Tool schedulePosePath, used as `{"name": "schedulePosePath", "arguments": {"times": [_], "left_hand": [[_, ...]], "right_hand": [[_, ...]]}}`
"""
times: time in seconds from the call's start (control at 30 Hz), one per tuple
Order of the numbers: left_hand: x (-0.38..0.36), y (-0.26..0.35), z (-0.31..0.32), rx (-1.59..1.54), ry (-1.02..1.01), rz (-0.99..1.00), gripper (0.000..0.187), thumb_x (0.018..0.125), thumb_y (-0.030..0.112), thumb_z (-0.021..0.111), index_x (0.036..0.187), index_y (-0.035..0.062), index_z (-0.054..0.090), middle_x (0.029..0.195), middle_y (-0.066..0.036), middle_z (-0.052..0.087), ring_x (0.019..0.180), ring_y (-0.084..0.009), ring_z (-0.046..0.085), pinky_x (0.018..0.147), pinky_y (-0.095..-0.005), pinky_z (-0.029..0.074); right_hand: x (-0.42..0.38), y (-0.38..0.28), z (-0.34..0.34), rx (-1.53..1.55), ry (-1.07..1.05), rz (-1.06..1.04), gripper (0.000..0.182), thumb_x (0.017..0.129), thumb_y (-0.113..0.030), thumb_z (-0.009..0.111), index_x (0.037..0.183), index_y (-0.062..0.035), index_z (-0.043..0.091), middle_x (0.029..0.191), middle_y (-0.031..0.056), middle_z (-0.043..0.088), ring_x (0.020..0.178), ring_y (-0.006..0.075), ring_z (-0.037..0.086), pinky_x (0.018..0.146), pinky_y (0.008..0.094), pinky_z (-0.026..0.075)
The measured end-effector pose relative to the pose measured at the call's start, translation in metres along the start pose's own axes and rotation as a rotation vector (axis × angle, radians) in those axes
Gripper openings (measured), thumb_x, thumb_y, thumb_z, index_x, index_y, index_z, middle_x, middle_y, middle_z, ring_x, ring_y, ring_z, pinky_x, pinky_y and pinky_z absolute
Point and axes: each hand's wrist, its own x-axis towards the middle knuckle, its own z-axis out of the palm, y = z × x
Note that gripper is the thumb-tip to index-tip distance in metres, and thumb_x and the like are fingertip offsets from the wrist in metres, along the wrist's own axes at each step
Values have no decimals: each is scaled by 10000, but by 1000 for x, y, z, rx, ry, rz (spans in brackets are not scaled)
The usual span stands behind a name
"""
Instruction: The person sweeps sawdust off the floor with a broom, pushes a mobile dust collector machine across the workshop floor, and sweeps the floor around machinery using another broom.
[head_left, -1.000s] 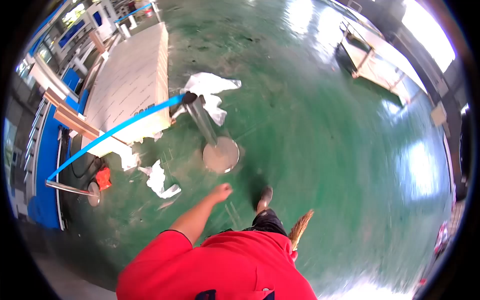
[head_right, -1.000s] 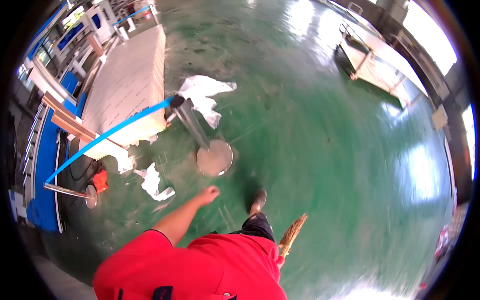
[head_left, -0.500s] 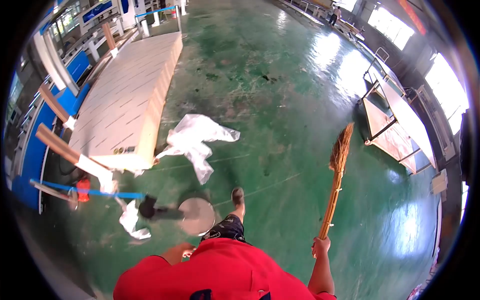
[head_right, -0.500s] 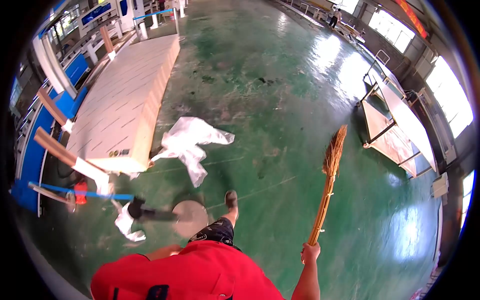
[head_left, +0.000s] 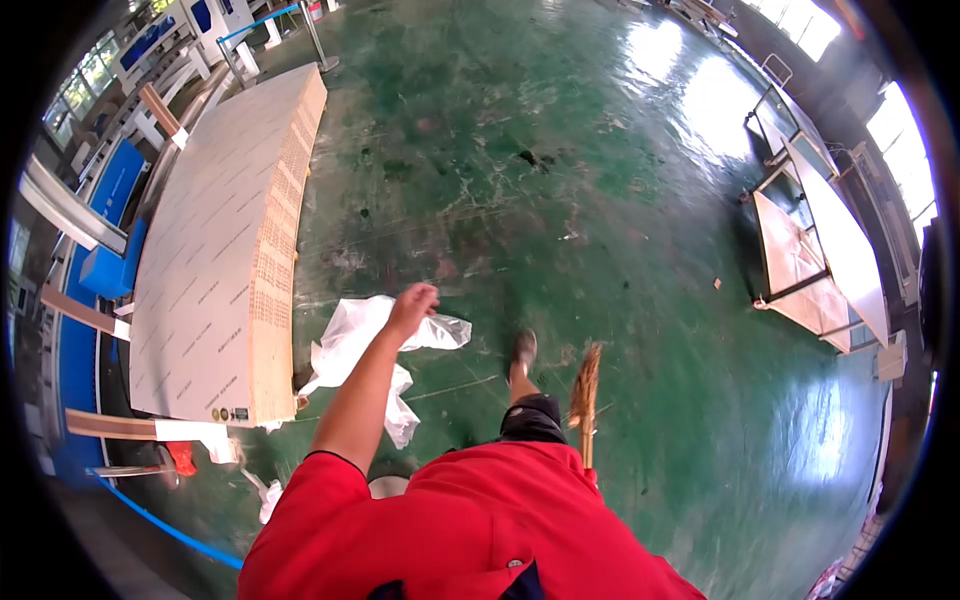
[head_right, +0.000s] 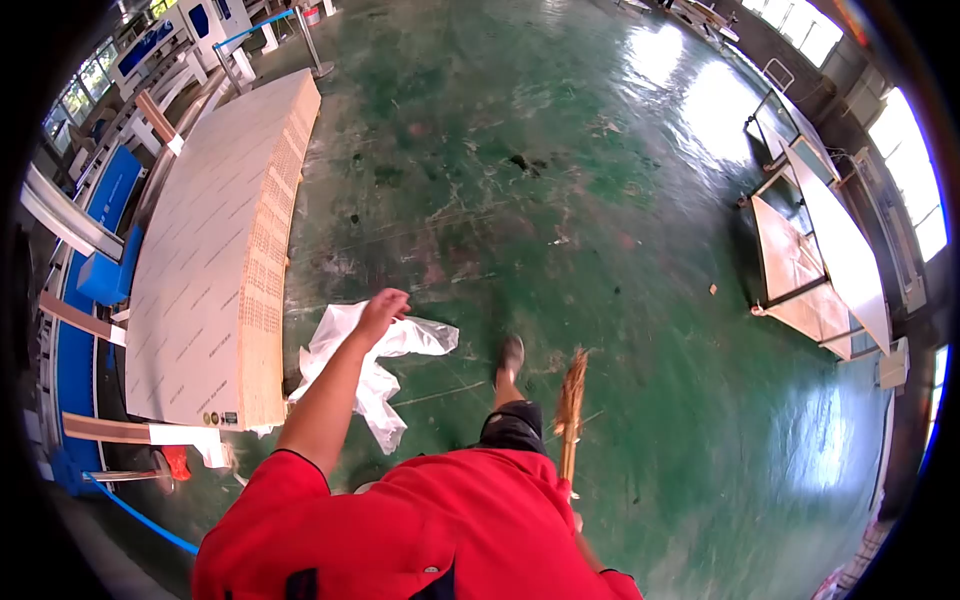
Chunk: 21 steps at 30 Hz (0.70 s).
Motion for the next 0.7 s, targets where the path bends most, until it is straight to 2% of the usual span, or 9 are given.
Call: {"name": "schedulePosePath", "arguments": {"times": [0.1, 0.13, 0.2, 0.27, 0.33, 0.37, 0.47, 0.5, 0.7], "left_hand": [[74, -42, -36, 209, 218, -109, 284, 960, 306, 514, 1018, 54, 633, 878, -98, 669, 790, -201, 645, 707, -344, 518], [91, -107, -69, 800, 132, -105, 330, 955, 300, 437, 1026, 59, 651, 931, -167, 677, 859, -299, 662, 765, -439, 522], [100, -348, -118, 1172, -180, -310, 397, 901, 372, 471, 1000, 48, 678, 1068, -220, 667, 973, -346, 655, 832, -500, 506], [43, -230, -99, 736, -302, -707, 393, 921, 384, 521, 1014, 43, 691, 1031, -180, 686, 970, -294, 652, 845, -452, 510], [14, -53, -59, 310, -233, -736, 392, 942, 397, 570, 1028, 38, 704, 994, -140, 706, 968, -242, 649, 859, -405, 515], [18, -73, -62, 232, -155, -909, 381, 942, 389, 568, 1013, 38, 699, 972, -138, 700, 942, -243, 647, 830, -409, 508], [72, -134, -79, 42, 27, -1190, 353, 942, 366, 560, 968, 37, 684, 908, -131, 681, 862, -246, 641, 743, -419, 489], [98, -142, -85, 0, 57, -1230, 344, 943, 359, 557, 952, 37, 679, 886, -129, 675, 835, -248, 638, 714, -423, 482], [393, -158, -178, -123, 77, -1238, 310, 944, 314, 541, 861, 35, 649, 756, -116, 637, 675, -255, 626, 541, -444, 443]], "right_hand": [[103, -79, -2, -86, -19, -40, 154, 744, -125, 709, 723, 3, 626, 606, 106, 634, 465, 202, 622, 416, 356, 490], [130, -108, -8, -113, -26, -55, 156, 745, -126, 710, 719, 4, 628, 603, 106, 635, 463, 202, 622, 414, 356, 489], [190, -181, -23, -172, -21, -102, 160, 745, -130, 712, 712, 5, 633, 598, 107, 635, 460, 203, 622, 412, 356, 488], [246, -253, -51, -257, -4, -174, 165, 745, -133, 714, 705, 7, 638, 592, 108, 635, 456, 204, 622, 409, 357, 487], [302, -341, -82, -325, 9, -230, 170, 746, -136, 716, 698, 9, 642, 586, 108, 636, 453, 205, 622, 406, 357, 486], [250, -475, -158, -224, -210, -68, 167, 748, -144, 723, 714, 11, 671, 543, 110, 624, 441, 210, 624, 394, 363, 483], [383, -609, -176, -79, -145, -163, 150, 730, -113, 732, 699, -12, 626, 539, 80, 597, 428, 199, 603, 388, 342, 474], [397, -673, -193, -76, -124, -187, 215, 716, -133, 745, 836, 3, 628, 593, 91, 628, 451, 202, 614, 432, 356, 505], [476, -965, -201, 261, -97, -284, 208, 742, -64, 707, 869, -6, 553, 606, 81, 581, 458, 195, 587, 384, 351, 474]]}}
